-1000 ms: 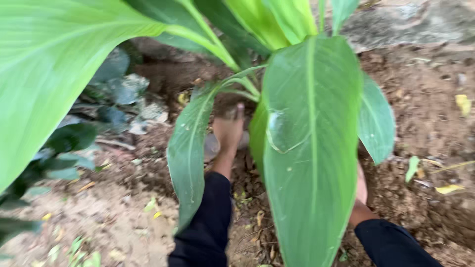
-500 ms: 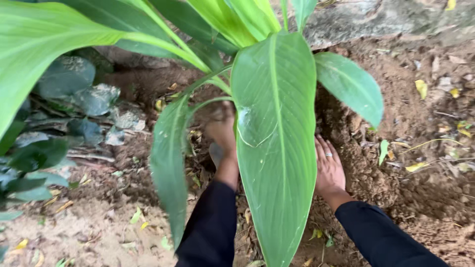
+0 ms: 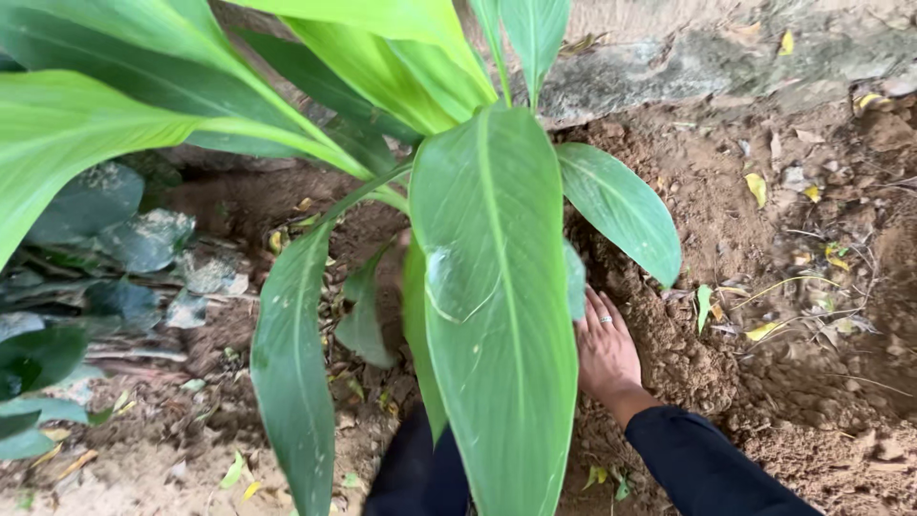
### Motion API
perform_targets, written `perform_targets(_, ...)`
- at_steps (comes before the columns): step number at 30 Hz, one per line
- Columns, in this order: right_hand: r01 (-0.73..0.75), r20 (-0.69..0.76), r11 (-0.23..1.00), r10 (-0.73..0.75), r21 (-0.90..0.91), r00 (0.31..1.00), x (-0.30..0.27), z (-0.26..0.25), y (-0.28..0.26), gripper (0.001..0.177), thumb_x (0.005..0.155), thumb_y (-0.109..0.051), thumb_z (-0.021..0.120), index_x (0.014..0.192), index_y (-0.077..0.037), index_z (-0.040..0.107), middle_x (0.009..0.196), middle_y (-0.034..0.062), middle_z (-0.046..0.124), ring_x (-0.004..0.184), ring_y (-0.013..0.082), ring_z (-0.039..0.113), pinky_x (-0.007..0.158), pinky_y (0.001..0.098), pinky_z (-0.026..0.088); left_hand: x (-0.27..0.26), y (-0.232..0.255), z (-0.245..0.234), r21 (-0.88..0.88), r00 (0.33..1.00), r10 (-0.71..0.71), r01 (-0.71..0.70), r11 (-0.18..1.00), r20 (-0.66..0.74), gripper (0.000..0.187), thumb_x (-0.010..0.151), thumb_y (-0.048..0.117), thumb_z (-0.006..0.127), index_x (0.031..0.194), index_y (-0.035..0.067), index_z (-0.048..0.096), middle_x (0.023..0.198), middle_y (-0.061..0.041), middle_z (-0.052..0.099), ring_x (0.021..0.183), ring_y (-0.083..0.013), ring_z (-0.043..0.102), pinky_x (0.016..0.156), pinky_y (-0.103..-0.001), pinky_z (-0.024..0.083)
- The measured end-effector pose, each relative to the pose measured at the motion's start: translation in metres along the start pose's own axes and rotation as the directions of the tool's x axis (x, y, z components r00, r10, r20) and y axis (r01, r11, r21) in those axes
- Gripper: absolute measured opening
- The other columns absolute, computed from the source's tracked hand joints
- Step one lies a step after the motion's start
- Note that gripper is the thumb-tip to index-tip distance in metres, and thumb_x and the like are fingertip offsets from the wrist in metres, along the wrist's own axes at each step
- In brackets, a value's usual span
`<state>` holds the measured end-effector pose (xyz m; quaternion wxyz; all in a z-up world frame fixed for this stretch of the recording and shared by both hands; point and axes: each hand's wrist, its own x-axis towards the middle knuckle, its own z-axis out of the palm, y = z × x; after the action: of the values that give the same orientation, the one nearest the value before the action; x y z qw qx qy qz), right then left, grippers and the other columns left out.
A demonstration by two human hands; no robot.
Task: The person digs the soil using a trowel and hands, places a plant into the dug hole, and packs dirt around its base by hand before digging further along the ground.
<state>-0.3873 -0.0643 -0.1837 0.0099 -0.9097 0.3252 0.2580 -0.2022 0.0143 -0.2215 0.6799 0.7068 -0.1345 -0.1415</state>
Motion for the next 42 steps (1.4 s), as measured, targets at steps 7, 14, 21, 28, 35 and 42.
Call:
perform_targets(7,-0.004,-0.208,0.938,0.081,0.347,0.975,-0.006,-0.001,0.000,0.100,0.090,-0.055,0.048,0.160,0.000,0.003,0.166,0.0157,0.020,0.152,0.0235,0.017,0.124,0.0357,0.007,-0.017,-0.014,-0.021,-0.057,0.993,-0.097,0.101,0.993,0.064,0.041,0.105,0.027,0.069,0.076,-0.001,0.058,0.067,-0.007,0.056,0.058,-0.0159,0.048,0.063,-0.037,0.038)
perform_targets(14,0.007,-0.096,0.998,0.000,0.069,0.995,0.004,0.019,0.001,0.073,0.098,-0.037,0.044,0.155,0.002,0.018,0.163,0.0192,0.025,0.157,0.0281,0.014,0.128,0.0412,0.004,-0.028,-0.023,-0.039,-0.095,0.984,-0.154,0.162,0.982,0.086,0.034,0.102,0.024,0.069,0.082,-0.001,0.061,0.071,-0.008,0.060,0.061,-0.0163,0.051,0.064,-0.037,0.041)
perform_targets(21,0.062,-0.339,0.990,-0.016,0.125,0.941,0.010,0.034,0.005,0.078,0.093,-0.035,0.048,0.153,0.007,0.022,0.162,0.0195,0.027,0.154,0.0272,0.017,0.126,0.0407,0.006,-0.029,-0.025,-0.040,-0.146,0.981,-0.170,0.183,0.972,0.097,0.027,0.100,0.022,0.068,0.087,-0.001,0.064,0.076,-0.008,0.063,0.065,-0.0167,0.055,0.066,-0.036,0.044)
perform_targets(28,0.020,-0.248,0.959,0.053,0.283,0.967,-0.004,0.005,0.001,0.093,0.090,-0.042,0.056,0.159,0.000,0.009,0.167,0.0133,0.016,0.154,0.0231,0.013,0.125,0.0366,0.006,-0.032,-0.030,-0.036,-0.163,0.976,-0.185,0.202,0.966,0.115,0.022,0.097,0.020,0.068,0.093,-0.001,0.067,0.080,-0.008,0.066,0.068,-0.0170,0.059,0.067,-0.035,0.048)
perform_targets(35,-0.003,-0.004,0.982,0.003,0.190,1.000,-0.010,-0.015,0.003,0.094,0.094,-0.060,0.060,0.155,-0.002,0.017,0.169,0.0180,0.009,0.158,0.0268,0.006,0.129,0.0403,0.004,-0.032,-0.031,-0.019,-0.198,0.970,-0.188,0.217,0.956,0.153,0.019,0.095,0.017,0.068,0.098,-0.001,0.070,0.085,-0.008,0.070,0.072,-0.0174,0.062,0.068,-0.035,0.051)
perform_targets(42,0.136,-0.463,0.937,0.030,0.320,0.886,0.008,0.010,-0.003,0.084,0.084,-0.038,0.067,0.153,-0.001,0.037,0.156,0.0160,0.041,0.150,0.0267,0.030,0.126,0.0403,0.013,-0.030,-0.011,-0.046,-0.288,0.981,-0.144,0.177,0.941,0.133,0.021,0.092,0.015,0.068,0.103,-0.002,0.072,0.090,-0.008,0.073,0.076,-0.0177,0.066,0.070,-0.034,0.054)
